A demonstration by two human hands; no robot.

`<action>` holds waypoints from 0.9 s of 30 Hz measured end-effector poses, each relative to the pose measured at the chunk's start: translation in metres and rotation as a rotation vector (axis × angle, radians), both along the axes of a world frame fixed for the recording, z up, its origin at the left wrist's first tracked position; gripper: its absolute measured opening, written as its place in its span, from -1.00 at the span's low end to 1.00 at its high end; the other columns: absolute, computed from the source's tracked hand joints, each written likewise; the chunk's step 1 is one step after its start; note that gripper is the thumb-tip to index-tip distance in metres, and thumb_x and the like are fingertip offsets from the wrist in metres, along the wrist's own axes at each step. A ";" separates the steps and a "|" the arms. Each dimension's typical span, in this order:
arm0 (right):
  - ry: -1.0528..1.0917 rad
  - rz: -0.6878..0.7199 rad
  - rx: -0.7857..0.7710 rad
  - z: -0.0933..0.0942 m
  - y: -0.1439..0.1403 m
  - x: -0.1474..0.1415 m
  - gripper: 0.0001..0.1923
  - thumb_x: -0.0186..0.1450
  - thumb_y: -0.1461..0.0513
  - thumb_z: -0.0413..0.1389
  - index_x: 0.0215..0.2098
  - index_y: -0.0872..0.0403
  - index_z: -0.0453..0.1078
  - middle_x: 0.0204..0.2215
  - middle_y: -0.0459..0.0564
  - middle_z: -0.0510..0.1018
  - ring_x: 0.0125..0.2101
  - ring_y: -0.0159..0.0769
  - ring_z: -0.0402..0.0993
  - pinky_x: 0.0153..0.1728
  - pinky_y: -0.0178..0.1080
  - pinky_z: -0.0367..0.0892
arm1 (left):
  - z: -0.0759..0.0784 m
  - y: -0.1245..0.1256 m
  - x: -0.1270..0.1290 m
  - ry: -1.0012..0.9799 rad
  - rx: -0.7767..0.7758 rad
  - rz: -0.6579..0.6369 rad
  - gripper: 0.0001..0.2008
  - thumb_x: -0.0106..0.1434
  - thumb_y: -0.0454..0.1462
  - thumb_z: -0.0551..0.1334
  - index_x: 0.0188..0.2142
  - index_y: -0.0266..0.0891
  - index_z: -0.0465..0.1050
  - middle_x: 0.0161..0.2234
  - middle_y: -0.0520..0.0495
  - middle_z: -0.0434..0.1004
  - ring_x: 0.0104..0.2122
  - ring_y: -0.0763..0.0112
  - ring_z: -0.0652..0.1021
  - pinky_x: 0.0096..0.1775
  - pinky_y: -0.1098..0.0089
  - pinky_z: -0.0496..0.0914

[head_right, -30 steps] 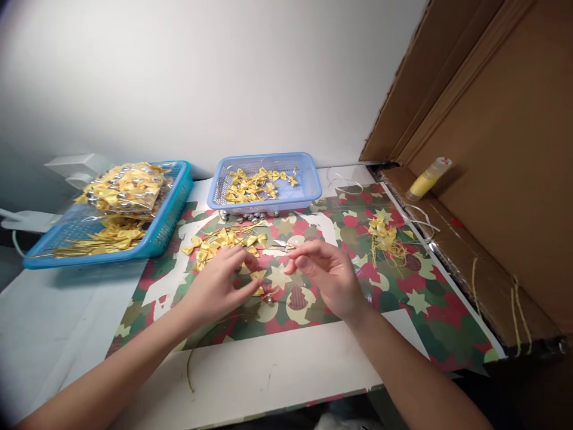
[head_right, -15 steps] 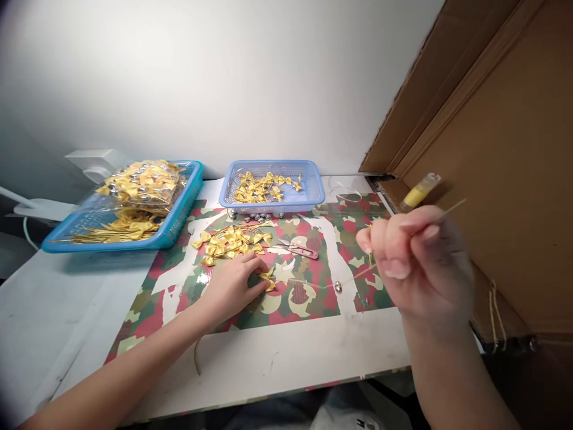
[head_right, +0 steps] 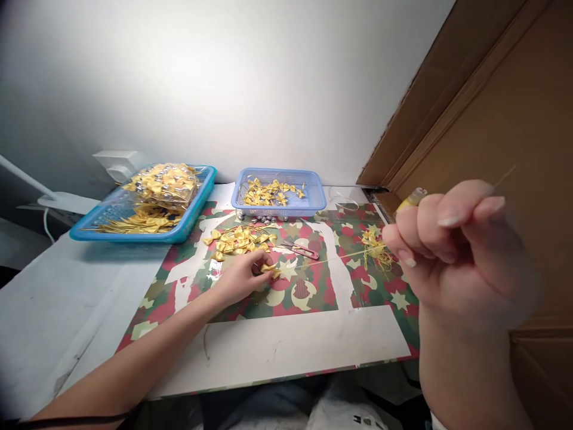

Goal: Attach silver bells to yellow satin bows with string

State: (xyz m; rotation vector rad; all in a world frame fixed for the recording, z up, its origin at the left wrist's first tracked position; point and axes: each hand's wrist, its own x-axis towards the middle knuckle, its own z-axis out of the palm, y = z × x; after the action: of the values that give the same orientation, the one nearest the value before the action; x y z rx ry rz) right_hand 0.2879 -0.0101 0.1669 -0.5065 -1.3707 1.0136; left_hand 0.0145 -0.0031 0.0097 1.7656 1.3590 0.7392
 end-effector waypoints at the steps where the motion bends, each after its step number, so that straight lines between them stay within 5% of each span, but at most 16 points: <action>1: -0.003 0.005 -0.009 0.000 -0.001 -0.001 -0.74 0.32 0.15 0.15 -0.52 0.02 0.36 -0.73 -0.21 -0.03 -0.73 -0.47 -0.13 -0.74 -0.26 -0.13 | -0.002 0.001 -0.002 -0.103 -0.038 0.008 -0.93 0.13 -0.27 0.21 -0.39 -0.21 0.34 -0.43 0.05 0.46 -0.45 0.43 0.49 -0.42 0.43 0.31; 7: 0.015 -0.073 0.014 -0.006 0.003 -0.003 -0.57 0.36 0.12 0.07 -0.63 0.04 0.13 -0.71 -0.21 -0.11 -0.72 -0.47 -0.16 -0.70 -0.22 -0.13 | -0.005 0.007 -0.007 -0.602 -0.330 0.108 -0.79 0.01 -0.25 0.37 -0.43 -0.28 0.38 -0.40 -0.02 0.53 -0.36 0.40 0.57 -0.27 0.39 0.43; 12: -0.066 -0.073 0.007 -0.020 0.010 -0.023 -0.47 0.30 0.04 0.11 -0.64 0.06 -0.07 -0.65 -0.20 -0.19 -0.67 -0.48 -0.22 -0.66 -0.25 -0.17 | -0.001 0.008 -0.010 -0.636 -0.433 0.183 -0.83 -0.01 -0.29 0.38 -0.43 -0.30 0.44 -0.47 0.02 0.51 -0.45 0.51 0.53 -0.36 0.48 0.39; 16: -0.108 -0.015 -0.121 -0.043 0.016 -0.037 -0.56 0.29 0.10 0.06 -0.62 0.06 -0.02 -0.66 -0.20 -0.11 -0.65 -0.46 -0.14 -0.60 -0.27 -0.09 | -0.001 0.008 -0.013 -0.605 -0.464 0.220 -0.66 -0.04 -0.36 0.37 -0.22 -0.24 0.44 -0.50 0.07 0.51 -0.50 0.53 0.49 -0.45 0.52 0.30; 21: -0.310 0.005 -0.194 -0.086 0.024 -0.050 -0.67 0.32 0.17 0.00 -0.58 0.06 0.17 -0.63 -0.16 0.12 -0.58 -0.41 0.04 -0.53 -0.29 0.04 | 0.002 0.007 -0.015 -0.510 -0.483 0.177 -0.86 0.02 -0.32 0.33 -0.47 -0.24 0.36 -0.58 0.11 0.39 -0.61 0.61 0.32 -0.59 0.54 0.10; 27: -0.481 0.112 -0.191 -0.128 0.027 -0.074 -0.70 0.34 0.11 0.06 -0.51 0.04 0.43 -0.36 -0.01 0.46 -0.24 -0.26 0.37 -0.15 -0.18 0.29 | 0.011 0.002 -0.011 -0.450 -0.370 0.069 -0.90 0.11 -0.26 0.25 -0.39 -0.26 0.45 -0.52 0.07 0.36 -0.53 0.56 0.33 -0.51 0.50 0.18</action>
State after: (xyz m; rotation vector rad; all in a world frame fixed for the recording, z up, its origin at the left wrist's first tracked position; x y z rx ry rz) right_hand 0.2139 0.0169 0.0390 -0.8646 -1.7490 1.1683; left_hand 0.0031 -0.0009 0.0211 1.1816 1.1608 0.8041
